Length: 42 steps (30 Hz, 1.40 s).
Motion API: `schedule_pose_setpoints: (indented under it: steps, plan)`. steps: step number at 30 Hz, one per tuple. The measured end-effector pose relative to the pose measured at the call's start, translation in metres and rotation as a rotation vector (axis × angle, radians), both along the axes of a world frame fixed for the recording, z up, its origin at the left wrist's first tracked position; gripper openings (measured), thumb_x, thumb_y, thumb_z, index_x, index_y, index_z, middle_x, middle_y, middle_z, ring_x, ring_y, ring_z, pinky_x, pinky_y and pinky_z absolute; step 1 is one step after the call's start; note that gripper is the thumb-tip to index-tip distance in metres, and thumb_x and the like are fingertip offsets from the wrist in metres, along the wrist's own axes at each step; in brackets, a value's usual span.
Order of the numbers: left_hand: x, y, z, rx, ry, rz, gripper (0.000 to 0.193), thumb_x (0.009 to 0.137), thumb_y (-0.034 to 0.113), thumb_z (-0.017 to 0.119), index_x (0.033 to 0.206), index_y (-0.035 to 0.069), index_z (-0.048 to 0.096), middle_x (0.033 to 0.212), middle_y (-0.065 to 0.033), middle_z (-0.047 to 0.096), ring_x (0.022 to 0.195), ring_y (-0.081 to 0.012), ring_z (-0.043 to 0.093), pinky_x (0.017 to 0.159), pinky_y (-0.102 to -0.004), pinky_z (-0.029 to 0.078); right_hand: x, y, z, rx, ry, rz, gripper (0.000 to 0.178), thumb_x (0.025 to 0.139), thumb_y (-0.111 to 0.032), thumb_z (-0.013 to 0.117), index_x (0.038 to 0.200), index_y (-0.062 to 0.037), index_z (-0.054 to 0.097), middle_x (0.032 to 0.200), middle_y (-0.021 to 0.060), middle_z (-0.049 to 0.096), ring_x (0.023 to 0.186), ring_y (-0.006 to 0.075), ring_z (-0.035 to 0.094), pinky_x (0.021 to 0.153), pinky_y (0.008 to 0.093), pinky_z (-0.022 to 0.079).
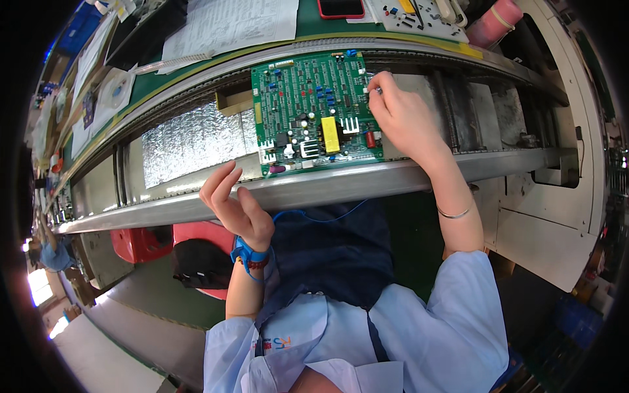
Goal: The person assembles electronic components onto a circuit board by hand on a conveyor belt line.
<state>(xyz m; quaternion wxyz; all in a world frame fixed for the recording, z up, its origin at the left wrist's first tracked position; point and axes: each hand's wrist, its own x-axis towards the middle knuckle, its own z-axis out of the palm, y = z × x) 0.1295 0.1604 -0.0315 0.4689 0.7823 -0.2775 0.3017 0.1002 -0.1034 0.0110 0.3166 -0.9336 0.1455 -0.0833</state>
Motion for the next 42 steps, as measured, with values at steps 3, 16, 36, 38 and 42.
schedule_pose_setpoints:
  steps: [3,16,36,38,42]
  plan:
    - [0.001,0.0,0.001,0.008,-0.003,-0.002,0.031,0.075,-0.002,0.051,0.104,0.004,0.059,0.112,-0.0127,0.058,0.1,-0.0275,0.049,0.089,-0.037,0.036,0.006,0.01,0.001,0.008,0.025,0.101,0.017,0.093,-0.016,0.042,0.106,-0.0042,0.045,0.068,0.0149,0.055,0.063,0.0321,0.055,0.058,0.0413,0.038]
    - [-0.003,-0.002,0.001,-0.005,-0.009,-0.012,0.032,0.074,-0.003,0.052,0.103,0.005,0.059,0.109,-0.0118,0.059,0.097,-0.0269,0.051,0.087,-0.0364,0.037,0.029,0.044,-0.009,-0.093,-0.164,0.387,0.017,0.083,-0.008,0.049,0.099,-0.0027,0.048,0.067,0.0168,0.059,0.065,0.0364,0.058,0.064,0.0471,0.045]
    - [0.004,-0.005,0.003,-0.044,-0.063,0.003,0.037,0.066,-0.007,0.053,0.099,0.006,0.063,0.105,-0.01,0.062,0.091,-0.0255,0.053,0.083,-0.0343,0.04,0.079,0.057,0.041,0.178,-0.005,0.289,0.011,0.085,-0.005,0.051,0.094,-0.0011,0.056,0.09,0.0123,0.059,0.088,0.0274,0.057,0.079,0.035,0.044]
    - [0.003,-0.005,0.002,-0.039,-0.063,-0.003,0.036,0.067,-0.006,0.053,0.099,0.006,0.063,0.106,-0.01,0.062,0.091,-0.0254,0.053,0.083,-0.0342,0.04,0.079,0.035,0.019,0.01,-0.061,0.404,0.018,0.083,-0.008,0.059,0.1,-0.0006,0.056,0.09,0.0072,0.062,0.085,0.0171,0.059,0.077,0.0304,0.045]
    - [0.003,-0.004,0.001,-0.028,-0.072,-0.003,0.036,0.067,-0.005,0.053,0.1,0.006,0.062,0.106,-0.0097,0.062,0.091,-0.0251,0.053,0.083,-0.0341,0.04,0.075,0.034,0.011,-0.097,-0.022,0.41,0.019,0.081,-0.008,0.063,0.097,0.0012,0.057,0.087,0.0069,0.062,0.077,0.0154,0.057,0.073,0.0276,0.047]
